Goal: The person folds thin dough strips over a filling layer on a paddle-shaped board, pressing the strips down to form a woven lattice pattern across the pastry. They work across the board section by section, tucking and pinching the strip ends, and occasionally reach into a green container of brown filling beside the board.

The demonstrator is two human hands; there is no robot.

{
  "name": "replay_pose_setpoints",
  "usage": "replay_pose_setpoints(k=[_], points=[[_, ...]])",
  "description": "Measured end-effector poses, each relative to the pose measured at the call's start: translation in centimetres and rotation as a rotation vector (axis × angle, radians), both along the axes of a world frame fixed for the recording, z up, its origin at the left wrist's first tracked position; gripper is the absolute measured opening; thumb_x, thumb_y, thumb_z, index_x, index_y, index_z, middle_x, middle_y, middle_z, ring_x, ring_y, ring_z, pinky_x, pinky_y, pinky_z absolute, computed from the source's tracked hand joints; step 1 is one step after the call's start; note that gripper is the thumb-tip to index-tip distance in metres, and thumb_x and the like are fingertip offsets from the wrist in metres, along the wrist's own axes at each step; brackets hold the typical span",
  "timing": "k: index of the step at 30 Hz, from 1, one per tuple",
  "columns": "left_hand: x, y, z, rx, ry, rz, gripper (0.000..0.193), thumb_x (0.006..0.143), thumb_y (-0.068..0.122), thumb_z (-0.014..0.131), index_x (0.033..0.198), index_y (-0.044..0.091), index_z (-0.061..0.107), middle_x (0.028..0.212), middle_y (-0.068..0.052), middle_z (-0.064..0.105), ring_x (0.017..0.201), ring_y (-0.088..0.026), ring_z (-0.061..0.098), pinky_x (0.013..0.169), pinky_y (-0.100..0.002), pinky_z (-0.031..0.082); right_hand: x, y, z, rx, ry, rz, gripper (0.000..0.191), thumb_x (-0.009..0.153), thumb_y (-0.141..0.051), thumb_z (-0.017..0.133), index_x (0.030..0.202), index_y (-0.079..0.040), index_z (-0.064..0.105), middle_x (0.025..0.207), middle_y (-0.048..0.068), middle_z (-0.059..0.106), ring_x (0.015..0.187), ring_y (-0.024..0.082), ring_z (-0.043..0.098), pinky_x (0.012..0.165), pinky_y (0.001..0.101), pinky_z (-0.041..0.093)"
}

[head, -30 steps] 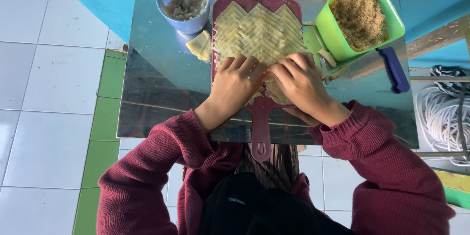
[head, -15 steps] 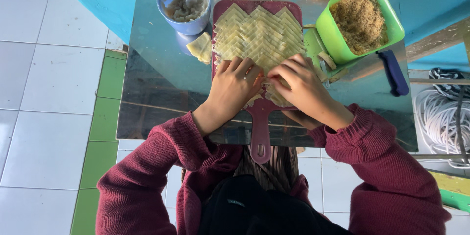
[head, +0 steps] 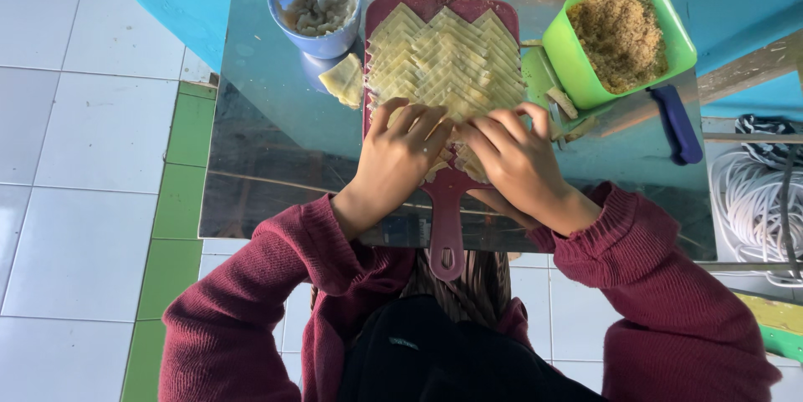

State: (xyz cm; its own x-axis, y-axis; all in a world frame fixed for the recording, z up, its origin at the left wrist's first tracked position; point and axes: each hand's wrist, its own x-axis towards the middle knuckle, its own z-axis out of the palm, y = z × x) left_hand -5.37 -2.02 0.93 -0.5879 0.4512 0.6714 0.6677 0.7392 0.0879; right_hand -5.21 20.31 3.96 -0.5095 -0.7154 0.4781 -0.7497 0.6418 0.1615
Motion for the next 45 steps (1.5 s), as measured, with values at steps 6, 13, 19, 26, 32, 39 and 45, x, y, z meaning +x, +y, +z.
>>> replay_pose_setpoints(k=[6,13,19,26,32,39,45], points=[[-0.5,0.4,0.0,0.031,-0.003,0.087,0.047,0.087,0.020,0.072,0.131,0.004,0.067,0.139,-0.010,0.062,0.130,-0.025,0.057,0.120,-0.051,0.033,-0.9,-0.7,0.2,0.091,0.109,-0.117,0.028,0.092,-0.012,0.070,0.119,-0.007,0.072,0.129,0.003,0.067,0.119,0.019,0.058,0.104,0.0442,0.038],[-0.5,-0.1,0.1,0.040,-0.011,0.154,0.023,0.092,0.015,0.071,0.113,0.009,0.066,0.123,-0.005,0.063,0.127,-0.024,0.058,0.117,-0.051,0.037,-1.9,-1.6,0.7,0.020,0.099,-0.054,0.020,0.092,-0.015,0.078,0.110,-0.008,0.073,0.134,0.004,0.064,0.117,0.022,0.056,0.102,0.0467,0.038],[-0.3,-0.2,0.2,0.067,-0.018,0.131,0.017,0.090,0.014,0.072,0.106,0.010,0.067,0.115,-0.003,0.062,0.119,-0.021,0.059,0.112,-0.049,0.040,-2.5,-1.7,1.4,-0.076,0.105,-0.133,0.015,0.093,-0.016,0.080,0.104,-0.011,0.072,0.124,-0.001,0.069,0.115,0.021,0.057,0.100,0.0451,0.038],[-0.1,0.2,0.4,0.063,-0.022,0.144,0.019,0.092,0.014,0.072,0.109,0.009,0.066,0.115,-0.003,0.062,0.118,-0.021,0.060,0.111,-0.047,0.040,-1.2,6.5,4.8,-0.163,-0.027,-0.356,0.011,0.102,-0.013,0.074,0.113,-0.013,0.074,0.119,-0.003,0.072,0.107,0.024,0.056,0.100,0.0405,0.040],[0.0,-0.2,0.4,0.043,-0.092,0.177,0.026,0.093,0.020,0.071,0.115,0.009,0.063,0.112,-0.004,0.063,0.109,-0.023,0.059,0.103,-0.043,0.042,-5.4,12.6,5.2,-0.033,-0.077,-0.460,0.013,0.102,-0.015,0.073,0.112,-0.009,0.076,0.108,0.008,0.075,0.094,0.028,0.057,0.094,0.0395,0.044],[-0.2,-0.1,0.1,0.033,-0.094,0.196,0.024,0.095,0.023,0.070,0.114,0.011,0.062,0.107,-0.004,0.062,0.105,-0.023,0.058,0.097,-0.041,0.043,-8.3,14.6,2.1,-0.041,-0.221,-0.446,0.010,0.097,-0.015,0.076,0.101,-0.006,0.079,0.085,0.012,0.073,0.093,0.031,0.061,0.100,0.0387,0.048],[-0.3,-0.1,-0.1,0.036,-0.098,0.226,0.028,0.091,0.027,0.072,0.111,0.011,0.062,0.102,-0.004,0.061,0.100,-0.024,0.057,0.092,-0.041,0.044,-8.7,14.9,2.1,-0.106,-0.252,-0.463,0.007,0.097,-0.011,0.072,0.098,-0.008,0.079,0.088,0.011,0.074,0.096,0.034,0.058,0.097,0.0412,0.047]])
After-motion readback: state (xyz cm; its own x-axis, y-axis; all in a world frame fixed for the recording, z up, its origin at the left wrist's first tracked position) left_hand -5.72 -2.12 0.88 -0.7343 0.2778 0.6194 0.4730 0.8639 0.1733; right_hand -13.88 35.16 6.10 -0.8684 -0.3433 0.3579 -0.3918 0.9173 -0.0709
